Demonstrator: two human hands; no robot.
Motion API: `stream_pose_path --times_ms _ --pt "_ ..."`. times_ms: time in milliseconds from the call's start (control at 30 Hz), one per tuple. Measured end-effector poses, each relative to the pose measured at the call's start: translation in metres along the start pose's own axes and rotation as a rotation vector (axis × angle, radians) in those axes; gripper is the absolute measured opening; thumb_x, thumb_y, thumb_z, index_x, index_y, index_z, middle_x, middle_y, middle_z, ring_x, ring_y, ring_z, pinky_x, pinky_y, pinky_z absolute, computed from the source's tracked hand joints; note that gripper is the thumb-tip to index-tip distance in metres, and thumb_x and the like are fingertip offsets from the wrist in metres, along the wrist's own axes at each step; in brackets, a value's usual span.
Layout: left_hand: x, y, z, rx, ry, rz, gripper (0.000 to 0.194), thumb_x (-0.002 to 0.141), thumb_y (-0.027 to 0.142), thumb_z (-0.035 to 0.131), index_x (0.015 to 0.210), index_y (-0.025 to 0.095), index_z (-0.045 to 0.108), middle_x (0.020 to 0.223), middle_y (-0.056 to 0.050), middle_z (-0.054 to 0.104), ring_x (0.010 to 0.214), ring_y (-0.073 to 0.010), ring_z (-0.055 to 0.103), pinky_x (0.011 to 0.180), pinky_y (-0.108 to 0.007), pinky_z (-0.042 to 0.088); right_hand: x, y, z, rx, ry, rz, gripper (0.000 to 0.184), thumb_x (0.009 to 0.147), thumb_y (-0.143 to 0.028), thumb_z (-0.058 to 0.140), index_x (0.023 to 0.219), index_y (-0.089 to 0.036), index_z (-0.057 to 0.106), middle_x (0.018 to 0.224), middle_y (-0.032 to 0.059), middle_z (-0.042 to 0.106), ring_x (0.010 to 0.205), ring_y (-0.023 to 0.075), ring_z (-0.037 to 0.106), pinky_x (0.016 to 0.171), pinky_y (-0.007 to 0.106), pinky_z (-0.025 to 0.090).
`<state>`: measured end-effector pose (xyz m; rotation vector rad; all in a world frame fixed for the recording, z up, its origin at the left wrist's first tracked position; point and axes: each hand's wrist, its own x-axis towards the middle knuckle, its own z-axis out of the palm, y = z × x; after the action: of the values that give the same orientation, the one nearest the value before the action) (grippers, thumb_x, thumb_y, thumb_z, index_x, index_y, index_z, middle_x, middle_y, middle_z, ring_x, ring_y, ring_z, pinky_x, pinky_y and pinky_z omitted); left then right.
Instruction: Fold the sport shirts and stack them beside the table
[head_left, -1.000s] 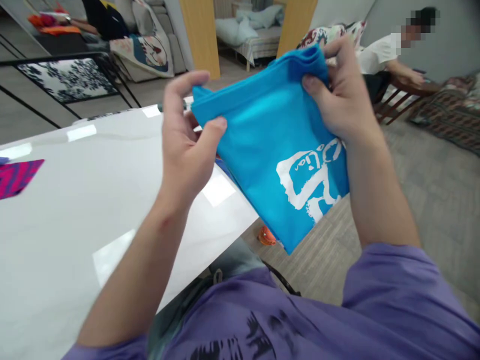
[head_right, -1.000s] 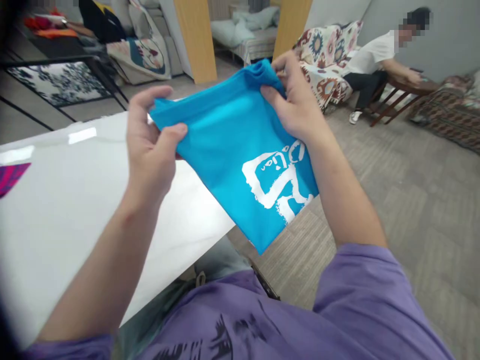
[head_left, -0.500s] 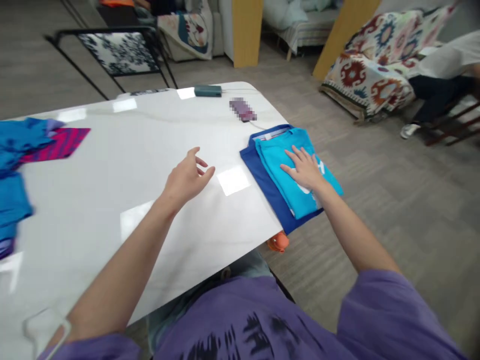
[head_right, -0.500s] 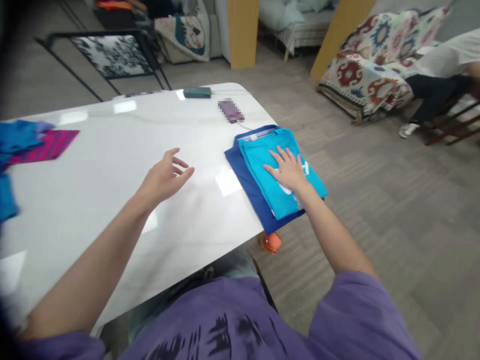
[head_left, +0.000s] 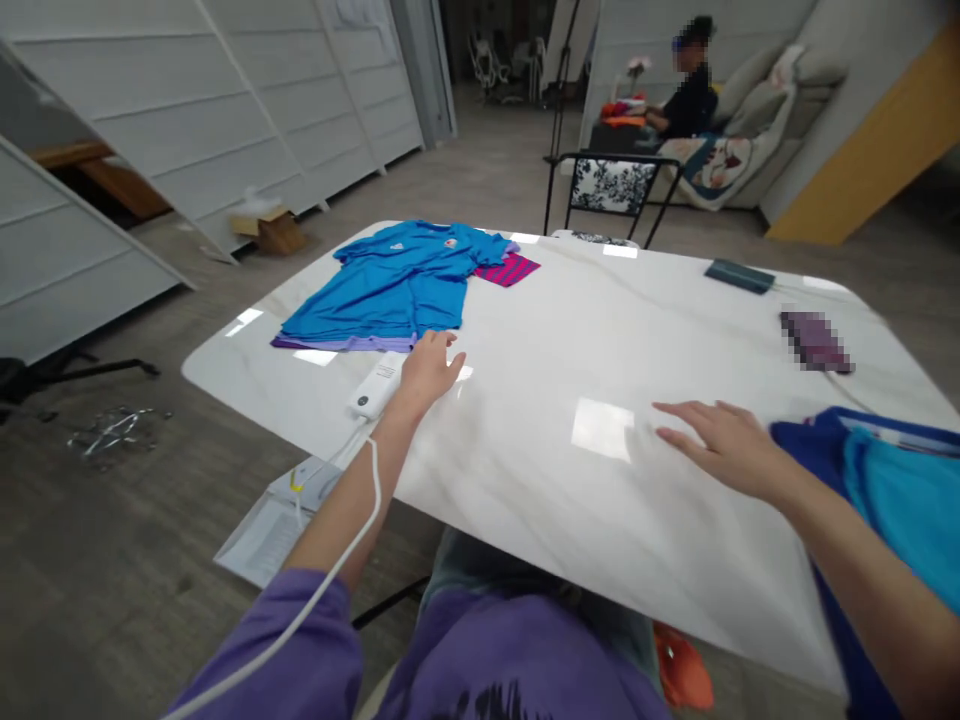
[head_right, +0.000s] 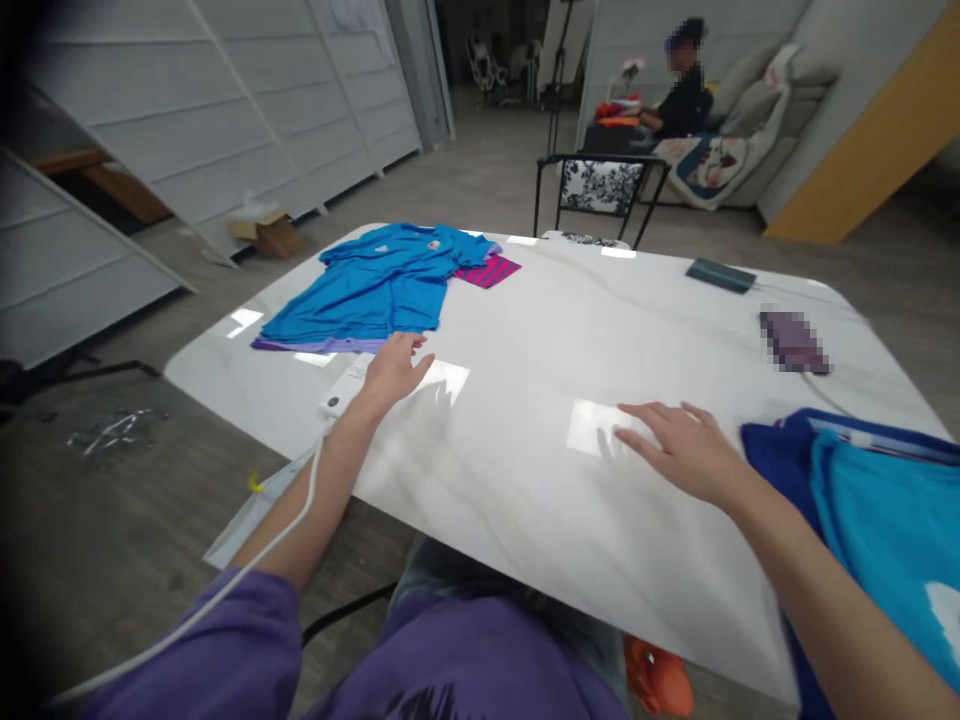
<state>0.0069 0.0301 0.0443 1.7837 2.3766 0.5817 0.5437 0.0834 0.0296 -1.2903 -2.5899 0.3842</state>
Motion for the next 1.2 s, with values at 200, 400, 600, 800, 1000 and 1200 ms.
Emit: stream_pose_path --times_ms 200,400,600,800,1000,1200 --pt "0.079 -0.020 0.020 0.028 0.001 -0.066 0.051 0.108 0.040 0.072 0.152 0.017 0.063 0.156 -0.022 0.063 0.145 -0.0381 0.061 0.117 -0.047 0.052 0.182 -0.109 0.049 0.016 -0.246 -0.204 0.062 0.116 -0.074 0.047 0.150 -0.030 0.075 0.148 0.0119 0.079 0.130 0.0333 0.079 0.123 0.061 0.055" --pt "0.138 -0.030 0.033 0.079 -0.065 -0.103 0.034 0.109 0.029 0.066 0.140 0.014 0.069 0.150 -0.026 0.068 0.145 -0.0395 0.063 0.118 -0.050 0.051 0.303 -0.155 0.095 0.012 -0.246 -0.171 0.054 0.118 -0.067 0.052 0.149 -0.027 0.072 0.155 0.0122 0.073 0.134 0.0283 0.076 0.120 0.048 0.055" --pt "0.130 -0.021 0.011 0.134 -0.120 -0.042 0.038 0.112 0.016 0.047 0.144 0.013 0.067 0.145 -0.026 0.072 0.139 -0.0373 0.070 0.118 -0.051 0.051 0.354 -0.140 0.125 0.076 -0.167 -0.094 0.045 0.116 -0.056 0.061 0.144 -0.023 0.072 0.146 0.0141 0.076 0.129 0.0290 0.075 0.119 0.047 0.057" --pt "0.066 0.031 -0.009 0.111 -0.310 0.151 0.032 0.107 0.015 0.057 0.135 0.013 0.071 0.128 -0.023 0.080 0.124 -0.0368 0.080 0.104 -0.044 0.061 0.412 -0.120 0.138 0.499 -0.119 0.160 0.043 0.112 -0.047 0.059 0.149 -0.026 0.066 0.128 0.0088 0.081 0.108 0.0225 0.079 0.108 0.044 0.064" --pt "-0.019 0.096 -0.015 -0.003 -0.533 0.455 0.024 0.101 0.023 0.062 0.122 0.019 0.074 0.119 -0.014 0.085 0.109 -0.0347 0.085 0.088 -0.041 0.066 0.443 -0.113 0.140 0.657 -0.029 0.302 0.058 0.110 -0.057 0.061 0.161 -0.030 0.055 0.131 0.0091 0.077 0.101 0.0194 0.079 0.095 0.036 0.067" --pt "-0.108 0.168 0.020 -0.254 -0.773 0.722 0.033 0.102 0.034 0.058 0.130 0.020 0.070 0.128 -0.020 0.083 0.111 -0.0361 0.085 0.081 -0.046 0.068 0.422 -0.093 0.126 0.493 -0.046 0.306 0.052 0.114 -0.044 0.056 0.163 -0.027 0.057 0.124 0.0090 0.082 0.095 0.0196 0.080 0.089 0.035 0.068"
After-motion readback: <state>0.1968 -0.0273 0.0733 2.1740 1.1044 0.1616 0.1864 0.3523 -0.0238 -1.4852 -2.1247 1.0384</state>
